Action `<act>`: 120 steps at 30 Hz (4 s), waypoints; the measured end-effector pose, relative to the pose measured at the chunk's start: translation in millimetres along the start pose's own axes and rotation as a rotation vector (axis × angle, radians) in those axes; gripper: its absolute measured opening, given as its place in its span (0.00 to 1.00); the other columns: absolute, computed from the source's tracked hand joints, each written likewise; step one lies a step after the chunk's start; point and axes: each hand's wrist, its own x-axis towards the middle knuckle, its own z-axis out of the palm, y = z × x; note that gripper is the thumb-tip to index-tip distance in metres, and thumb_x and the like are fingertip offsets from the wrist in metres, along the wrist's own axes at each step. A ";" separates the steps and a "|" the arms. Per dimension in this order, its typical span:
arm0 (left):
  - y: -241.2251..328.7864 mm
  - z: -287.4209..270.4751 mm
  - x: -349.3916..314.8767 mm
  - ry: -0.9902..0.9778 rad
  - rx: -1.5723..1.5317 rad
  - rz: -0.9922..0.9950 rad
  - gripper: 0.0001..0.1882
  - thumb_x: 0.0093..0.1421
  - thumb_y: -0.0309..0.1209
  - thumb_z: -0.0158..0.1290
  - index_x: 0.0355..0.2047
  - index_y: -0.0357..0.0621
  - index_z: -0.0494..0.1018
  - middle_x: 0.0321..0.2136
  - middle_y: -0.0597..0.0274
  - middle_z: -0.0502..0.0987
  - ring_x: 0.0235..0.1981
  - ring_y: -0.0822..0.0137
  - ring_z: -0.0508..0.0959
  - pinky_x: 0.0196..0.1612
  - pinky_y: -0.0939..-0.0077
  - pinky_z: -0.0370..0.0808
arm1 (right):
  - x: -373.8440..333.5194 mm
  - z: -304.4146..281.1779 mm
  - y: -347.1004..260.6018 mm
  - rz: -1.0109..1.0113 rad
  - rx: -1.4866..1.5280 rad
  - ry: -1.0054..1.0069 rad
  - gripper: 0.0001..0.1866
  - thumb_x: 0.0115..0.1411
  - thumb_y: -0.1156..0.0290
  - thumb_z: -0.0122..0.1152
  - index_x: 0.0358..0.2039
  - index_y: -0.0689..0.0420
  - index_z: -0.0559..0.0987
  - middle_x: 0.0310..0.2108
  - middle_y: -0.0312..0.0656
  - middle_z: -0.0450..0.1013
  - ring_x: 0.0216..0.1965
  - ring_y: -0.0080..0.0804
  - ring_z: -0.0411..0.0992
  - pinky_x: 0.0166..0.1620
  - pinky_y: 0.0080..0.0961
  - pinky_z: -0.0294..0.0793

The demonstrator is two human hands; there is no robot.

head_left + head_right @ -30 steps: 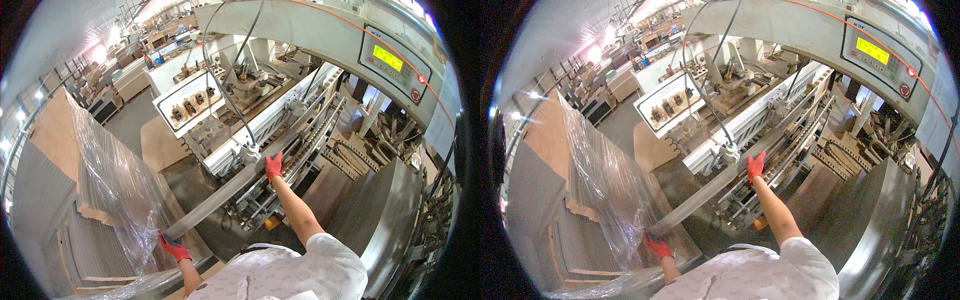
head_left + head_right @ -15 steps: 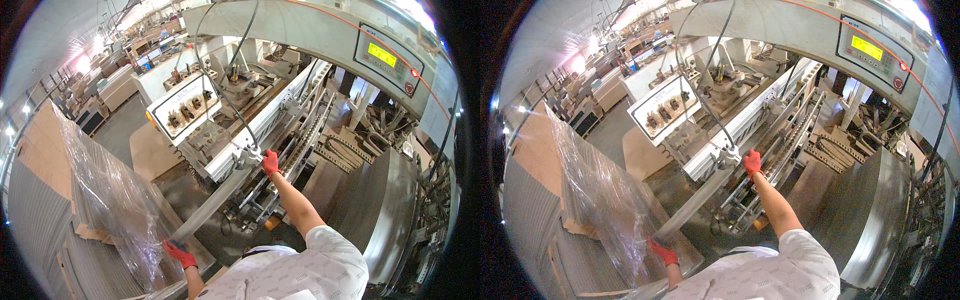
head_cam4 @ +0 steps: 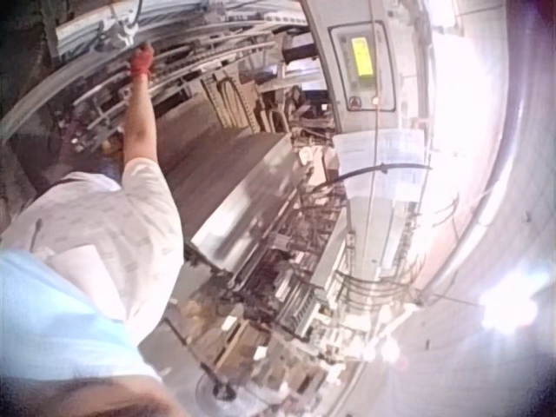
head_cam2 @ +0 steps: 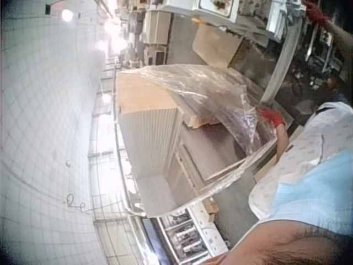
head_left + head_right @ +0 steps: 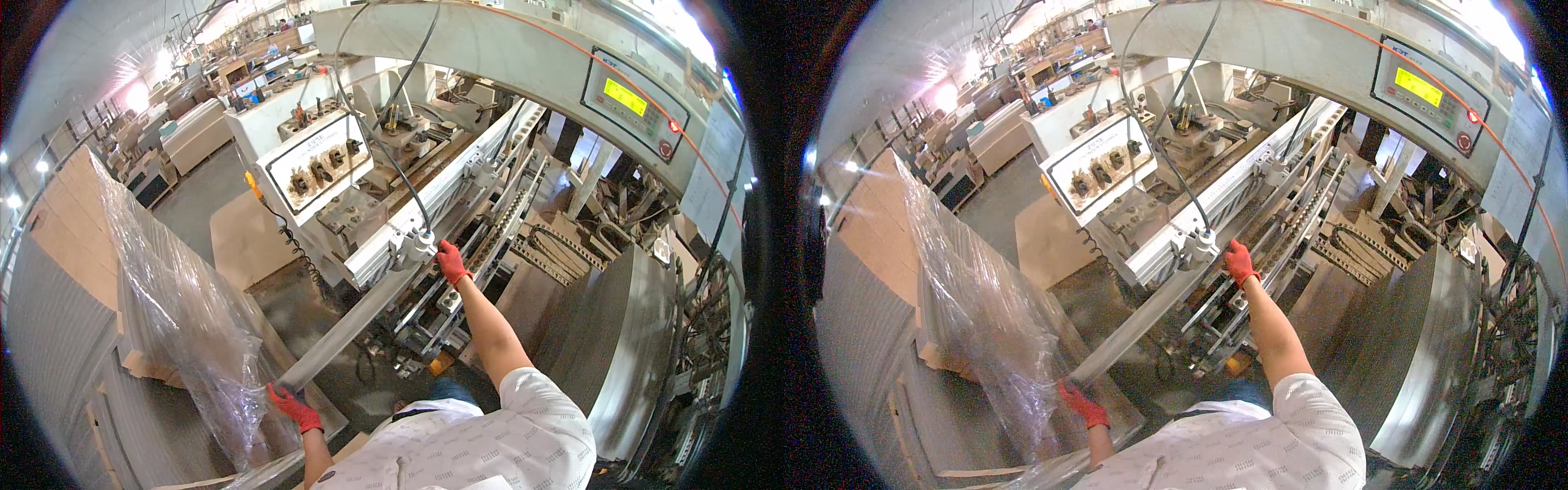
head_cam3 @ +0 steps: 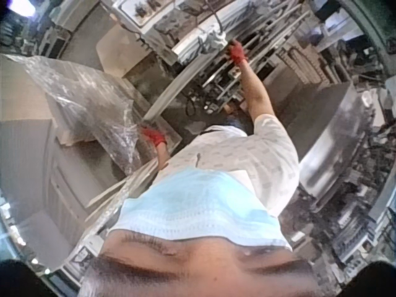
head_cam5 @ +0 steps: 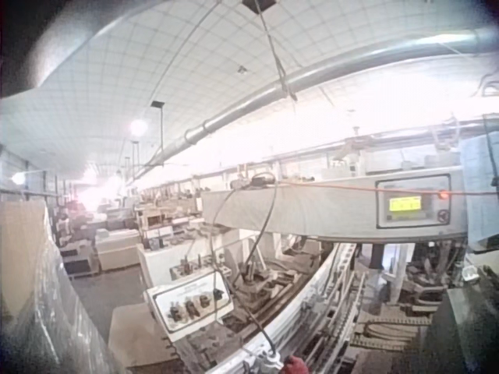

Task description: The person takes panels from a pallet and feeds them into a machine one by one. The person then adjusts plastic wrap around a stack and arranges panels on the pallet.

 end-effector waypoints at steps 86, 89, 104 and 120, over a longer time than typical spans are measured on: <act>139.1 6.3 -115.6 -1.117 0.969 0.824 0.38 0.38 0.39 0.71 0.52 0.48 0.72 0.44 0.50 0.78 0.47 0.48 0.77 0.50 0.55 0.73 | -310.0 -32.4 -119.2 0.953 0.851 -0.302 0.28 0.62 0.51 0.62 0.54 0.61 0.76 0.48 0.44 0.76 0.47 0.37 0.72 0.51 0.34 0.71; 175.6 55.3 -135.1 -1.426 0.989 0.519 0.40 0.38 0.41 0.72 0.53 0.46 0.71 0.44 0.51 0.79 0.45 0.50 0.79 0.48 0.56 0.75 | -291.4 -92.5 -104.3 0.804 0.660 0.208 0.26 0.62 0.50 0.61 0.48 0.60 0.77 0.45 0.43 0.76 0.43 0.34 0.72 0.49 0.36 0.71; 127.0 206.0 -337.0 -2.069 0.635 0.926 0.36 0.60 0.53 0.54 0.63 0.48 0.62 0.56 0.49 0.70 0.55 0.50 0.74 0.55 0.58 0.72 | -315.8 -333.1 54.2 0.954 -0.470 0.676 0.49 0.40 0.55 0.74 0.60 0.63 0.62 0.51 0.61 0.72 0.53 0.58 0.72 0.53 0.46 0.73; 240.8 94.1 -34.3 -0.896 0.584 0.567 0.26 0.61 0.39 0.61 0.56 0.38 0.71 0.50 0.51 0.78 0.50 0.63 0.76 0.55 0.66 0.72 | -326.0 -244.5 36.7 0.191 -0.049 0.363 0.26 0.55 0.65 0.67 0.52 0.63 0.74 0.47 0.52 0.75 0.47 0.47 0.73 0.51 0.44 0.74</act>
